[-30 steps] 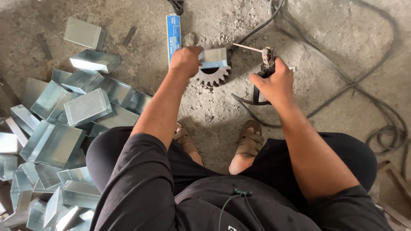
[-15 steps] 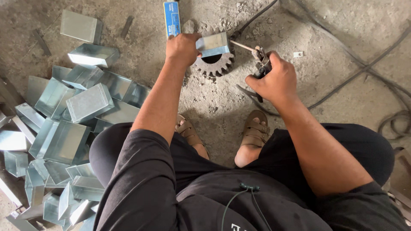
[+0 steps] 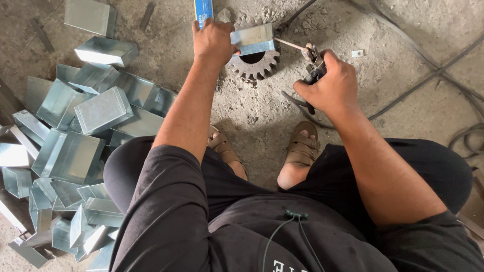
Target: The person sits on the floor and welds the corners of small, rectangular metal boxes using a handheld welding torch. They repeatedly pick up a box, place it on a gear-shaped metal stand, and weld the seams before setting the finished piece aside.
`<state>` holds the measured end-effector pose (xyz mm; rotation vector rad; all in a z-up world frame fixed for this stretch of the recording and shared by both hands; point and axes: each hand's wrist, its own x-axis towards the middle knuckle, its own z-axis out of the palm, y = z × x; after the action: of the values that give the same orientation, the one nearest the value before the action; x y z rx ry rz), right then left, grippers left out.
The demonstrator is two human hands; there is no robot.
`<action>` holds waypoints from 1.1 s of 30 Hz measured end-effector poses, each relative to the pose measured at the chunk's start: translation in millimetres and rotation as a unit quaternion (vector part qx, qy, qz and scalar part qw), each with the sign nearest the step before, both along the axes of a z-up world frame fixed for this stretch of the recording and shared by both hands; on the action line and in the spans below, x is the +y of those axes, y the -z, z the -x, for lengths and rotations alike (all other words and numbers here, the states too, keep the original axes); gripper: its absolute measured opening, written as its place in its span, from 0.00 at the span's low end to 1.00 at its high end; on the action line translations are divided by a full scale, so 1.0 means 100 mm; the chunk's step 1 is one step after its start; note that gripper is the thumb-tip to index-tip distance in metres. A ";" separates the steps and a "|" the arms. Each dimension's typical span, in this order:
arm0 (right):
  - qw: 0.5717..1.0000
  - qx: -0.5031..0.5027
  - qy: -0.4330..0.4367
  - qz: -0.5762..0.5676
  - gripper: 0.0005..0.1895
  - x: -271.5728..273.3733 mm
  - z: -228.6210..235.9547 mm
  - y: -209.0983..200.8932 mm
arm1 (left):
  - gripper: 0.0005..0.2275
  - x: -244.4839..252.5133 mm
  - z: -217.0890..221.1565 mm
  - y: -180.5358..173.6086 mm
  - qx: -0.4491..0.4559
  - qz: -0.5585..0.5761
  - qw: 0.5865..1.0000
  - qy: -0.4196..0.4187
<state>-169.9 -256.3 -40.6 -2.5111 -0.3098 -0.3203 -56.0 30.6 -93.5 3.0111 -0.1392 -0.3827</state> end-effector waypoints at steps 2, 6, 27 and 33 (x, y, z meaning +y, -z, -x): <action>1.000 0.010 0.000 -0.009 0.19 0.00 0.00 0.00 | 0.24 0.00 0.00 0.01 -0.003 0.002 1.000 -0.002; 0.999 0.030 0.008 -0.011 0.19 0.00 0.00 -0.01 | 0.24 0.00 0.00 0.02 -0.015 -0.003 1.000 0.005; 0.998 0.054 -0.001 -0.022 0.18 0.02 -0.02 -0.02 | 0.25 0.03 -0.04 0.12 -0.016 -0.009 1.000 0.011; 1.000 0.009 -0.007 -0.026 0.21 0.03 -0.02 0.01 | 0.22 0.10 -0.12 0.33 -0.044 -0.006 0.998 0.039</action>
<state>-168.0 -253.7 -41.7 -2.4584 -0.3088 -0.2950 -44.1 41.0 -126.2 3.0417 -0.2628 -0.2575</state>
